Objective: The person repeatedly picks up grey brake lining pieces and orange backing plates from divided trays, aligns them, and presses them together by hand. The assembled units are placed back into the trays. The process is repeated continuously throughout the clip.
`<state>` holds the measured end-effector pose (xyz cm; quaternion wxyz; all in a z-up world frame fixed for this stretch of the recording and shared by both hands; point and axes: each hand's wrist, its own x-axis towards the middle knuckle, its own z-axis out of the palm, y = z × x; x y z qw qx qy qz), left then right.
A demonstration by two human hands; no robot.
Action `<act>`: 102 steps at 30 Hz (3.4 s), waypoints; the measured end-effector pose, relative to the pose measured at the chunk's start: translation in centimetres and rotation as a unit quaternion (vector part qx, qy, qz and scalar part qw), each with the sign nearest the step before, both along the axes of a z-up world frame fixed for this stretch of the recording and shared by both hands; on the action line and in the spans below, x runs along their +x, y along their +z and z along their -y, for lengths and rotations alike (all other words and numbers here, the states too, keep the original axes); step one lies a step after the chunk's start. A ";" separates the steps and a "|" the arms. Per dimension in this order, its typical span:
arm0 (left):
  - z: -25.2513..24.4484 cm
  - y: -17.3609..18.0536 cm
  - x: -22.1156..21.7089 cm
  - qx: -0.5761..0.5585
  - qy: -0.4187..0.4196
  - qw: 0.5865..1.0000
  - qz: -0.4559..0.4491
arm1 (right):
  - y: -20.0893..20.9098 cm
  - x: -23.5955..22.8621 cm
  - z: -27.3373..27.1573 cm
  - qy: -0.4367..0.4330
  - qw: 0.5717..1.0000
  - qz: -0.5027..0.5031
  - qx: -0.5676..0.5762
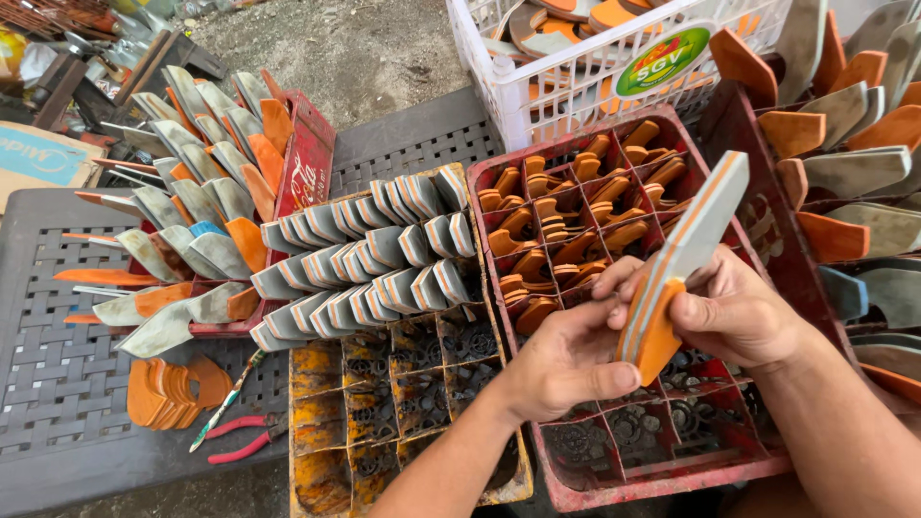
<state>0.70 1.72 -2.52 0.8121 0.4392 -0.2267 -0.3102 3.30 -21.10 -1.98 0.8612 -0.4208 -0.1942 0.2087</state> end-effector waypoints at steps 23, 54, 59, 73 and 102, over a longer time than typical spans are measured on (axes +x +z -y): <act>0.7 -0.8 0.9 0.052 0.077 0.996 -0.012 | 2.0 -0.7 -3.5 -0.382 0.790 0.076 -0.474; 1.3 1.3 -0.5 0.226 0.246 0.908 0.253 | 0.2 -0.6 -2.3 -0.198 0.960 -0.027 -0.197; 1.0 2.3 -0.4 0.262 0.278 0.892 0.242 | 0.6 -1.3 -3.0 -0.222 0.960 0.029 -0.168; 1.1 3.0 0.4 0.381 0.328 0.826 0.254 | 1.8 0.1 -1.7 -0.228 0.940 0.004 -0.254; -0.6 1.2 0.9 0.347 0.226 0.853 0.317 | -0.2 0.3 -2.0 -0.200 0.959 -0.122 -0.159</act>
